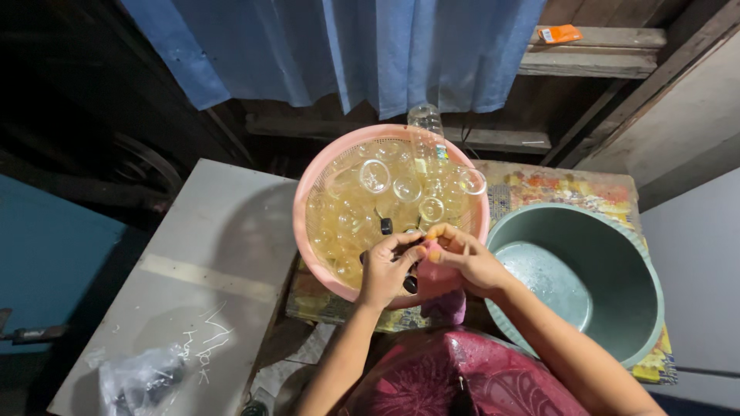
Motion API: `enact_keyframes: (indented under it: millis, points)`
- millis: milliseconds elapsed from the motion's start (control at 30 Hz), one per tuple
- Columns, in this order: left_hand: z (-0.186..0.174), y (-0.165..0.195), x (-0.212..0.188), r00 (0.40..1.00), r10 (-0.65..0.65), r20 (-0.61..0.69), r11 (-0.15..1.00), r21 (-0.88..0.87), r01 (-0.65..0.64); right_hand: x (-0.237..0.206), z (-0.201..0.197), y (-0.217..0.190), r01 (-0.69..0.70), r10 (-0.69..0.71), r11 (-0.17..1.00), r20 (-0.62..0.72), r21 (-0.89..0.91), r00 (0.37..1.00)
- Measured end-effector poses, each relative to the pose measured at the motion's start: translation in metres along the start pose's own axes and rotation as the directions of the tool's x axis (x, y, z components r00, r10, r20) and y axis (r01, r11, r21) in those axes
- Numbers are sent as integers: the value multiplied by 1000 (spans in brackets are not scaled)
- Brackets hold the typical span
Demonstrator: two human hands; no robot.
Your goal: The person washes black plastic bottle caps one by one using a pink cloth. They pick each cap from a pink basin filled with water and plastic bottles, scrub it, and place it into a green basin. The process is repeated for multiple caps throughout the clip.
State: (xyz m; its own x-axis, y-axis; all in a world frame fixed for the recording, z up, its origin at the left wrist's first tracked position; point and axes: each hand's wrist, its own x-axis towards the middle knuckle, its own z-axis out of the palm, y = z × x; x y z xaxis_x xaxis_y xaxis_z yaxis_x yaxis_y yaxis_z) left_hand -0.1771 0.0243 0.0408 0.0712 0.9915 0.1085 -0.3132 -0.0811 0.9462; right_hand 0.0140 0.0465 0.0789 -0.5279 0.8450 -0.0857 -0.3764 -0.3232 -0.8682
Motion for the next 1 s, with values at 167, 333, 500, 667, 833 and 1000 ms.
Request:
enact_keyframes:
  millis: [167, 333, 500, 667, 833, 1000]
  points:
    - [-5, 1, 14, 958, 36, -283, 959, 279, 46, 2, -13, 13, 149, -164, 987, -395, -67, 904]
    - [-6, -7, 19, 878, -405, -255, 669, -738, 94, -18, 14, 10, 191, -298, 915, -275, -355, 914]
    - [8, -2, 3, 880, -474, 21, 615, -708, 347, -24, 44, 11, 292, -585, 282, 77, -914, 807]
    - [23, -3, -7, 951, -293, -98, 894, -382, 236, -11, 31, 16, 143, -405, 567, -124, -811, 906]
    - [19, 5, -1, 989, -57, -139, 991, 110, 72, -14, -2, -3, 47, -70, 963, -76, -264, 995]
    - [19, 44, -5, 935, 349, 62, 587, 763, -269, -50, -9, -57, 151, -202, 960, -214, -235, 956]
